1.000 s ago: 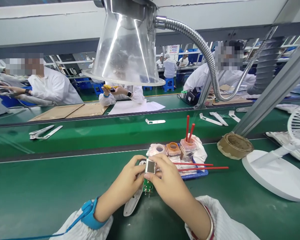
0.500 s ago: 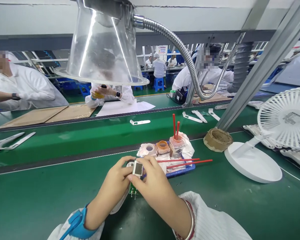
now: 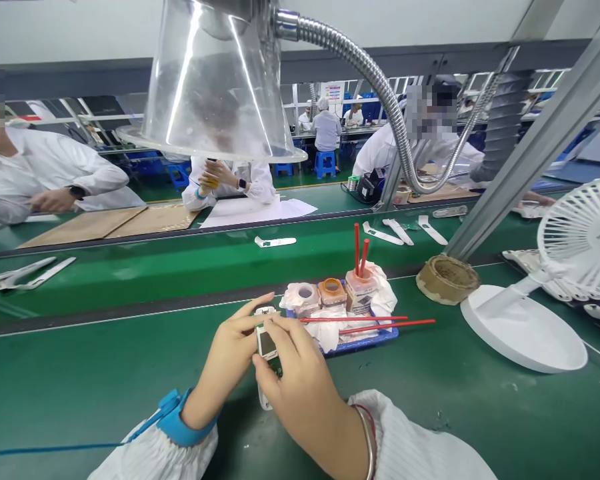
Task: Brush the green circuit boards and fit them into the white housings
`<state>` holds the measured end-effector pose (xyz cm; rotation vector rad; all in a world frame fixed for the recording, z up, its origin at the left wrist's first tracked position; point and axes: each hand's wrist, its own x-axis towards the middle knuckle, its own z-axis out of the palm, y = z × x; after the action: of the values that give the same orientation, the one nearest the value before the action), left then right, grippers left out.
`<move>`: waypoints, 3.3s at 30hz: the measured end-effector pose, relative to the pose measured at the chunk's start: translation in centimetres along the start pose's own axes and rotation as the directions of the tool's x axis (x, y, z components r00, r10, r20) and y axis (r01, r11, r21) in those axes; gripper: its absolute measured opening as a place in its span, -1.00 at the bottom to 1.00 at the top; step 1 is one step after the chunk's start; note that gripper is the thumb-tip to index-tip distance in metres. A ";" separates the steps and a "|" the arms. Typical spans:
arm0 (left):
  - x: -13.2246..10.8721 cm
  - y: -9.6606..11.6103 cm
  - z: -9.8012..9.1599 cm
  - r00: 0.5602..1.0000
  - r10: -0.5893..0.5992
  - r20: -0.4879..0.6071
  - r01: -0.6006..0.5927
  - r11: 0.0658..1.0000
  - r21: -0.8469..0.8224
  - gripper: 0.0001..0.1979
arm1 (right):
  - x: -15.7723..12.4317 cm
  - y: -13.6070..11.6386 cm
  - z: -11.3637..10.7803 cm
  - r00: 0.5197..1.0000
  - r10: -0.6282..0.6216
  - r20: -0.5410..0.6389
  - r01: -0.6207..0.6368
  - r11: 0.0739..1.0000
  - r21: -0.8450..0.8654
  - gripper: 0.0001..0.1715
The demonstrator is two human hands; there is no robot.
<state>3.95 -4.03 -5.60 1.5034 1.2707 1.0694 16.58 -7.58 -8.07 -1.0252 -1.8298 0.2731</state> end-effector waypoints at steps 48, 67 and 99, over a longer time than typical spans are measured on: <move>-2.1 2.3 -1.8 0.869 0.444 0.218 -0.494 0.788 0.367 -0.65 | 0.5 -0.3 -2.6 0.975 -0.185 -0.124 0.172 0.979 -0.112 -0.58; -1.4 1.3 -1.1 0.982 0.095 0.161 -0.050 0.964 -0.263 -0.62 | 0.9 0.7 -2.1 0.983 -0.091 -0.163 0.092 0.996 -0.002 -0.65; 7.6 -0.5 -6.1 0.948 -0.305 -0.094 0.160 0.708 -0.688 -0.75 | -1.4 4.2 -7.4 0.944 0.055 0.327 -0.107 0.984 0.144 -0.61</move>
<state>-1.26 4.13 -3.98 0.6664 0.9985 1.3437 25.20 -7.85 -7.74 -0.9875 -2.0192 0.6605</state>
